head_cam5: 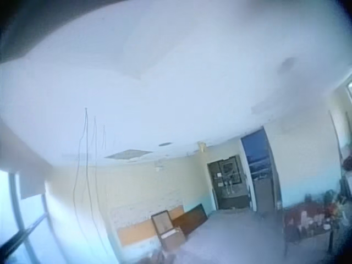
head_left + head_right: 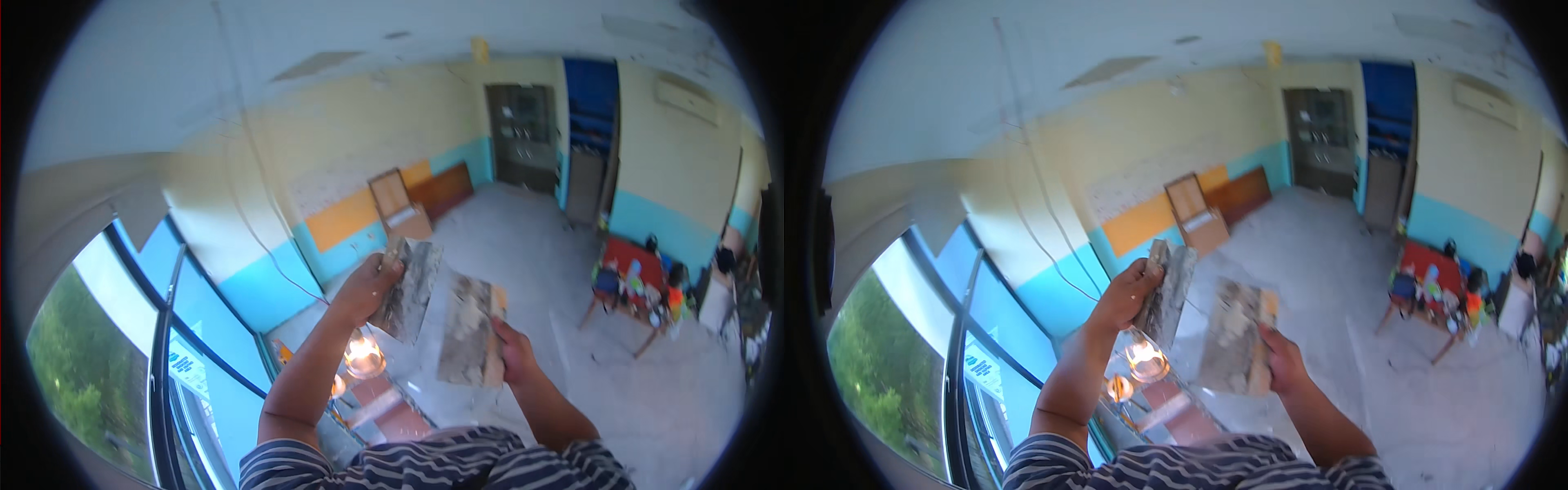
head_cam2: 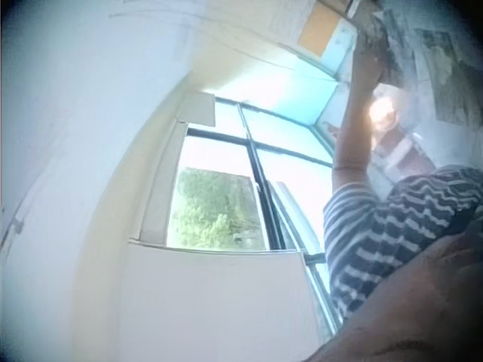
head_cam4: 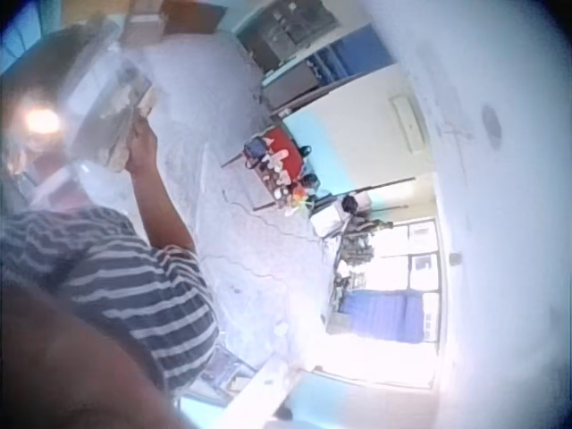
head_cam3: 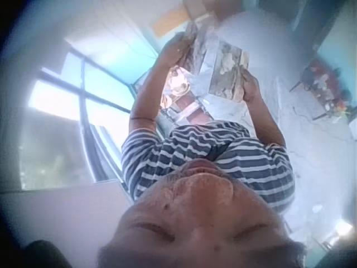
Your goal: The person applies plaster to the ceiling using putty knives, then sets the tools onto a wooden board. Afterward, the person unrolls and applies tape to the ceiling using a utility knife and a roll of tape.
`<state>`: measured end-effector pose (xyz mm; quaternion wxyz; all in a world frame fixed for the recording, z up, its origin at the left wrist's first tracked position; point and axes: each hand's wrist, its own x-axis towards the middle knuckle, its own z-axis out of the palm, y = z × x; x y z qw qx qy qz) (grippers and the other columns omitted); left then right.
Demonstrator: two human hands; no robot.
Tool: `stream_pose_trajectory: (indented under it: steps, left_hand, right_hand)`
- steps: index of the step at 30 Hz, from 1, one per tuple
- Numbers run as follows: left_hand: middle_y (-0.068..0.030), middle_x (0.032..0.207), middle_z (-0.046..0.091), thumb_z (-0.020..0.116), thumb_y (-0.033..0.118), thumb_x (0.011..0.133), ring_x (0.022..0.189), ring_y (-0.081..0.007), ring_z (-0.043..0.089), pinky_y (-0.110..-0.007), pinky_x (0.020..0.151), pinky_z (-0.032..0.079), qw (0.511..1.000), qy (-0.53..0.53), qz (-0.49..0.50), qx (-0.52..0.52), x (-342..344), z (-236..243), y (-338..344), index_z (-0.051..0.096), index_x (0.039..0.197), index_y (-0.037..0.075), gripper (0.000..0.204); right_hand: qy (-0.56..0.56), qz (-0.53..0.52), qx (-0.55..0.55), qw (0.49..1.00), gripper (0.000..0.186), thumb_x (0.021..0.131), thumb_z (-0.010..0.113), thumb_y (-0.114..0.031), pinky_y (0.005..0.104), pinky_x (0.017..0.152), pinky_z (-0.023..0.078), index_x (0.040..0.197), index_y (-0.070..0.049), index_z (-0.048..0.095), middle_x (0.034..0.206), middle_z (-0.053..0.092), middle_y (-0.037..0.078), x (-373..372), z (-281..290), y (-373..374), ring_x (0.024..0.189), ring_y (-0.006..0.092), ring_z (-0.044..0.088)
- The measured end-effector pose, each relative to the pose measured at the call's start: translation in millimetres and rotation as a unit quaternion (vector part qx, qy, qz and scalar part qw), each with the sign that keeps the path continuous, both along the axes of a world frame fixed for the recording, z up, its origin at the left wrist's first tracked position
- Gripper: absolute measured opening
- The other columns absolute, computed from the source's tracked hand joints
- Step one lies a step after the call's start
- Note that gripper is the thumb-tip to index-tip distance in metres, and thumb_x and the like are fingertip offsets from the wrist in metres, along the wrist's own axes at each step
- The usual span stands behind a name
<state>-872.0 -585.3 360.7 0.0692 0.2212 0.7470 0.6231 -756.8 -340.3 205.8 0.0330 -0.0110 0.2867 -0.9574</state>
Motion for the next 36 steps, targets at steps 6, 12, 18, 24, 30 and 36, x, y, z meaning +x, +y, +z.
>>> stream_pose_trajectory:
  steps: [6, 12, 18, 24, 30, 36]
  left_hand:
    - [-0.0197, 0.103, 0.063, 0.056, 0.055, 0.089, 0.099, -0.0250, 0.060, -0.036, 0.085, 0.046, 0.969, -0.028, -0.035, -0.244, -7.8, -65.4, 31.3, 0.051, 0.123, -0.001, 0.066]
    - [-0.0227, 0.107, 0.063, 0.062, 0.050, 0.085, 0.092, -0.0339, 0.064, -0.039, 0.083, 0.048, 0.940, 0.050, -0.015, -0.336, -28.7, -86.5, -0.7, 0.049, 0.122, -0.005, 0.068]
    - [-0.0137, 0.100, 0.062, 0.066, 0.023, 0.086, 0.089, -0.0195, 0.060, -0.033, 0.079, 0.048, 0.991, 0.075, 0.096, -0.051, -7.7, -111.5, -12.5, 0.045, 0.119, -0.003, 0.047]
    - [-0.0127, 0.103, 0.058, 0.060, 0.004, 0.088, 0.092, -0.0205, 0.059, -0.030, 0.079, 0.047, 0.956, 0.280, -0.036, 0.074, 54.5, -134.5, 11.0, 0.052, 0.116, -0.001, 0.030]
    - [-0.0170, 0.109, 0.058, 0.066, 0.000, 0.077, 0.099, -0.0335, 0.060, -0.038, 0.083, 0.051, 0.923, 0.343, -0.040, -0.171, 45.8, -143.4, -7.2, 0.064, 0.115, 0.007, 0.038]
    - [-0.0051, 0.106, 0.065, 0.076, 0.007, 0.065, 0.109, -0.0288, 0.059, -0.055, 0.109, 0.029, 0.880, 0.425, -0.054, -0.206, -10.4, -85.8, -46.2, 0.072, 0.099, 0.015, 0.035]
  right_hand:
    - [-0.003, -0.038, 0.014, 0.999, 0.048, 0.097, 0.054, -0.030, 0.0425, 0.092, 0.050, 0.131, 0.000, 0.043, 0.118, 0.060, 0.014, 4.9, 4.0, -7.9, 0.104, 0.0256, 0.063]
    - [-0.008, -0.057, -0.022, 0.998, 0.045, 0.096, 0.055, -0.028, 0.0424, 0.090, 0.051, 0.132, -0.003, 0.043, 0.116, 0.060, 0.011, 9.8, -21.3, -7.8, 0.103, 0.0248, 0.062]
    - [-0.037, -0.184, 0.013, 0.982, 0.047, 0.096, 0.056, -0.028, 0.0455, 0.091, 0.050, 0.134, -0.006, 0.040, 0.120, 0.057, 0.010, 12.4, -14.3, -17.9, 0.106, 0.0263, 0.061]
    - [-0.082, -0.225, -0.027, 0.971, 0.049, 0.096, 0.053, -0.033, 0.0465, 0.093, 0.049, 0.132, -0.001, 0.042, 0.123, 0.057, 0.015, -5.5, -27.3, -16.0, 0.109, 0.0303, 0.060]
    - [-0.053, -0.202, -0.025, 0.978, 0.049, 0.094, 0.060, -0.028, 0.0458, 0.088, 0.052, 0.131, -0.002, 0.041, 0.117, 0.058, 0.012, -2.8, -26.2, -5.8, 0.104, 0.0276, 0.062]
    - [-0.079, -0.119, 0.101, 0.985, 0.048, 0.093, 0.061, -0.026, 0.0404, 0.087, 0.051, 0.130, 0.001, 0.045, 0.116, 0.059, 0.013, 0.5, 4.6, 11.2, 0.103, 0.0244, 0.062]
